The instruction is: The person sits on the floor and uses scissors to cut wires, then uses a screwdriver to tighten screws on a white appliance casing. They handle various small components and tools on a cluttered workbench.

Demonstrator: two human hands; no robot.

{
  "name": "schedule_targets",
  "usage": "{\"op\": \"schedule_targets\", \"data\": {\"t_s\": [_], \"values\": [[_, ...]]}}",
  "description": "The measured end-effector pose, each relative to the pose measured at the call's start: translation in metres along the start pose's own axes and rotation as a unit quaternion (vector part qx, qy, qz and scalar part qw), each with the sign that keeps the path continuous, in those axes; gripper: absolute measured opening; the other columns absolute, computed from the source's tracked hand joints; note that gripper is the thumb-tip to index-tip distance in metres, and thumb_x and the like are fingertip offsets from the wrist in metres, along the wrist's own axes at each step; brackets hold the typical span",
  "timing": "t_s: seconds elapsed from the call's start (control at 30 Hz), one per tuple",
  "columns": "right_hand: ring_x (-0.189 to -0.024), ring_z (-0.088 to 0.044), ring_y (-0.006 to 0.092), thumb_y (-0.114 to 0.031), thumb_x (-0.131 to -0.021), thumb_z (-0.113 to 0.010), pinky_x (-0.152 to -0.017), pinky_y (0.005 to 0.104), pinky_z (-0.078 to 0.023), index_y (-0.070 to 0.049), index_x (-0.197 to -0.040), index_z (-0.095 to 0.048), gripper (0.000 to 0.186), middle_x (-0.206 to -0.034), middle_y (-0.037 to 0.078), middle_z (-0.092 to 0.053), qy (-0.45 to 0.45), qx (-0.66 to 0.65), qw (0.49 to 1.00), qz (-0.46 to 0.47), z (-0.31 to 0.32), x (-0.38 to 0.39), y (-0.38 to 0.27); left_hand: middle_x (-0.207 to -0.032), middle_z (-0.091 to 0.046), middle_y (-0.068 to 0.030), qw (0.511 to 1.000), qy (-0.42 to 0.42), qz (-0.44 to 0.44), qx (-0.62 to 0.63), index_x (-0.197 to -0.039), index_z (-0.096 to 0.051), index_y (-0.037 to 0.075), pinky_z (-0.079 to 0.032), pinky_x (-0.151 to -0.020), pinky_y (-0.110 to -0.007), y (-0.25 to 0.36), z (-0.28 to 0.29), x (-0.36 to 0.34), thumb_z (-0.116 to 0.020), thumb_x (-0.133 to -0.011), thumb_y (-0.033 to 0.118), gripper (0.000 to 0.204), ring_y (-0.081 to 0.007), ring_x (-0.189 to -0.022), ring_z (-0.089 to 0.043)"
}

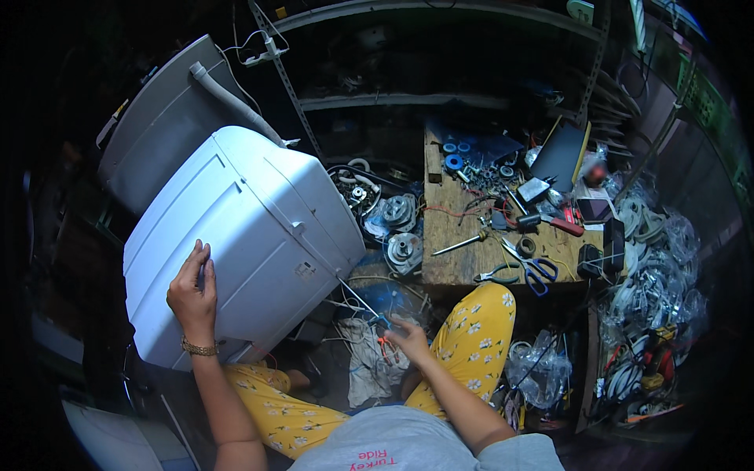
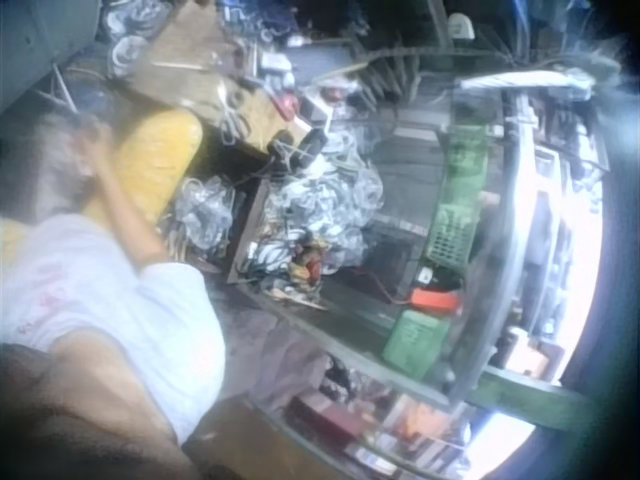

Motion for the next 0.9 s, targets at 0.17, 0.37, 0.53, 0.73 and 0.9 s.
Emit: {"op": "schedule_targets", "data": {"t_s": [0.17, 0.37, 0.53, 0.73, 0.9], "values": [[-0.054, -0.054, 0.0053, -0.043, -0.092, -0.054, -0.037, 0.0205, -0.036, -0.012, -0.098, -0.066, 0.034, -0.076, 0.004, -0.067, -0.210, -0.217, 0.887, -0.350, 0.000, -0.006, -0.003, -0.110, -0.066, -0.0115, 1.000, -0.005, 0.012, -0.002, -0.100, -0.071, 0.007, -0.055, -0.076, -0.032, 0.001, 0.006, 0.002, -0.063, -0.082, 0.010, 0.019, -0.0251, -0.091, -0.068], [-0.089, -0.061, 0.0395, -0.038, -0.078, -0.069, -0.078, 0.0456, -0.048, -0.003, -0.106, -0.060, 0.046, -0.096, 0.019, -0.066, -0.043, 0.325, 0.945, 0.001, 0.011, -0.017, -0.042, -0.110, -0.066, -0.0136, 0.999, 0.000, 0.023, 0.023, -0.098, -0.070, 0.005, -0.054, -0.078, -0.033, 0.003, 0.006, 0.004, -0.062, -0.082, 0.009, 0.018, -0.0266, -0.093, -0.067], [-0.091, -0.063, 0.0354, -0.036, -0.085, -0.062, -0.078, 0.0411, -0.048, -0.004, -0.116, -0.056, 0.045, -0.096, 0.021, -0.065, -0.088, 0.178, 0.977, -0.075, 0.005, -0.028, -0.003, -0.088, -0.066, -0.0102, 0.967, 0.070, 0.044, 0.239, -0.092, -0.067, 0.001, -0.052, -0.069, -0.029, 0.019, -0.007, 0.021, -0.059, -0.085, 0.006, 0.012, -0.0188, -0.079, -0.065], [-0.094, -0.062, 0.0351, -0.028, -0.078, -0.069, -0.077, 0.0401, -0.048, -0.001, -0.098, -0.062, 0.034, -0.101, 0.019, -0.064, -0.083, 0.298, 0.949, -0.060, 0.003, -0.025, -0.066, -0.071, -0.057, 0.0014, 0.601, -0.088, 0.479, 0.634, -0.097, -0.059, 0.010, -0.023, -0.036, -0.016, 0.047, -0.131, 0.140, -0.061, -0.090, 0.018, 0.011, 0.0017, -0.044, -0.034], [-0.080, -0.061, 0.0359, -0.021, -0.067, -0.079, -0.069, 0.0408, -0.048, -0.002, -0.087, -0.050, 0.040, -0.084, 0.015, -0.062, 0.048, 0.337, 0.934, 0.109, -0.017, -0.015, -0.058, -0.092, -0.064, -0.0060, 0.528, -0.283, 0.559, 0.573, -0.104, -0.055, 0.007, -0.023, -0.033, -0.019, 0.081, -0.250, 0.216, -0.057, -0.093, 0.031, 0.026, -0.0020, -0.040, -0.031]]}}
Point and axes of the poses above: each hand's wrist, its own x-axis away from the middle knuckle, its own z-axis out of the back of the hand, y = z × x, the point moved 3 cm from there along -x, towards the middle knuckle
